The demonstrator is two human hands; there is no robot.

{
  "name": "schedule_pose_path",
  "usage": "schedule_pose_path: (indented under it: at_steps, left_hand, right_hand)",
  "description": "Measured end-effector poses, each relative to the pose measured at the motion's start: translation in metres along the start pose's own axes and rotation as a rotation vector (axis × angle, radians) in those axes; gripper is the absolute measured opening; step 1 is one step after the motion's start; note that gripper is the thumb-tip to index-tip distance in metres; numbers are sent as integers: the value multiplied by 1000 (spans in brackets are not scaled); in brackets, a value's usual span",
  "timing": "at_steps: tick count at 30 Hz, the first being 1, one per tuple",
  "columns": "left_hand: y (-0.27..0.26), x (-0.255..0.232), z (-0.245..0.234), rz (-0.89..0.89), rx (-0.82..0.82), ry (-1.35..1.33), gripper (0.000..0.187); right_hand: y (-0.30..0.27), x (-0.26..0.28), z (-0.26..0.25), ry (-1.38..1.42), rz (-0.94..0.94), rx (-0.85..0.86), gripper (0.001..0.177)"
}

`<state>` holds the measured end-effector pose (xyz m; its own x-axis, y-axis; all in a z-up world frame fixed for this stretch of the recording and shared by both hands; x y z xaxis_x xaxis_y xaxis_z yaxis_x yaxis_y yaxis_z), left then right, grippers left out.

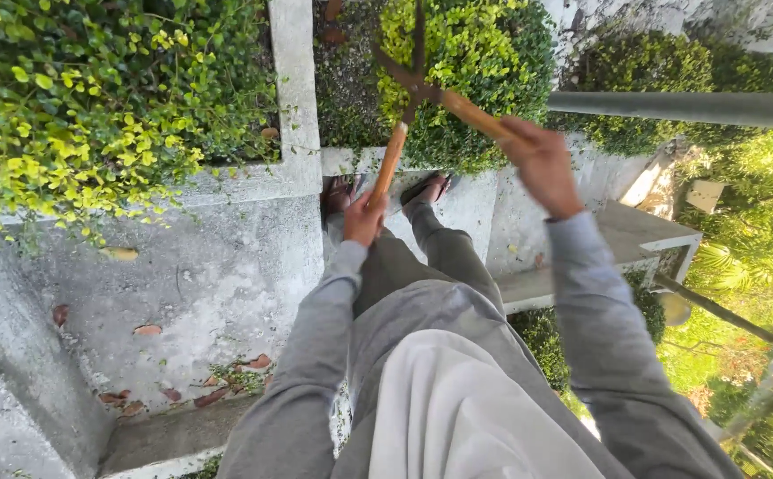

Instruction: Trimming and shaping small bushes using long-handled hedge shears in an outdoor garden.

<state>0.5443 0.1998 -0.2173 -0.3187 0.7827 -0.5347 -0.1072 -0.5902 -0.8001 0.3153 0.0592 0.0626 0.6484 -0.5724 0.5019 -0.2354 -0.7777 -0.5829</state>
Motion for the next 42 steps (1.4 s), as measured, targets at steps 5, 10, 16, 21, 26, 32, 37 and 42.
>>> schedule_pose_path:
  at_steps: [5,10,16,21,26,32,37,42]
  left_hand:
    - [7,64,-1,-161,234,660,36]
    - [-70,104,150,-458,478,-60,36]
    - [-132,166,215,-768,562,-218,31]
    - [-121,203,202,-794,524,-154,26]
    - [-70,220,212,-711,375,-255,24]
    - [-64,236,226,-694,300,-343,23]
    - [-79,276,217,-750,130,-406,32]
    - [-108,260,113,-544,81,54,19]
  right_hand:
    - [-35,15,-52,-70,-228,91,34]
    - [-40,60,-56,-259,-451,169,36]
    - [-38,16,-15,-534,-441,290,30]
    - [-27,-50,2,-503,-331,247,28]
    - [-15,-92,15,-510,-354,169,40]
    - [-103,-27,73,-694,-647,87,48]
    - [-115,-124,74,-661,-529,142,39]
    - [-109,-232,71,18,-142,296,45]
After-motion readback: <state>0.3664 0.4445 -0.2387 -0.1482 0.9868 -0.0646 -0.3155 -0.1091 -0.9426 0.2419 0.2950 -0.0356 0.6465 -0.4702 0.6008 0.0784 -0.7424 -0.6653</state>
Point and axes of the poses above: each hand's wrist, its own y-axis towards the middle knuckle, its own z-axis out of the palm, x = y × z, the point moved 6 cm from there along y, towards the middle knuckle, and after that the axes turned 3 degrees about -y, right-handed, at the moved point
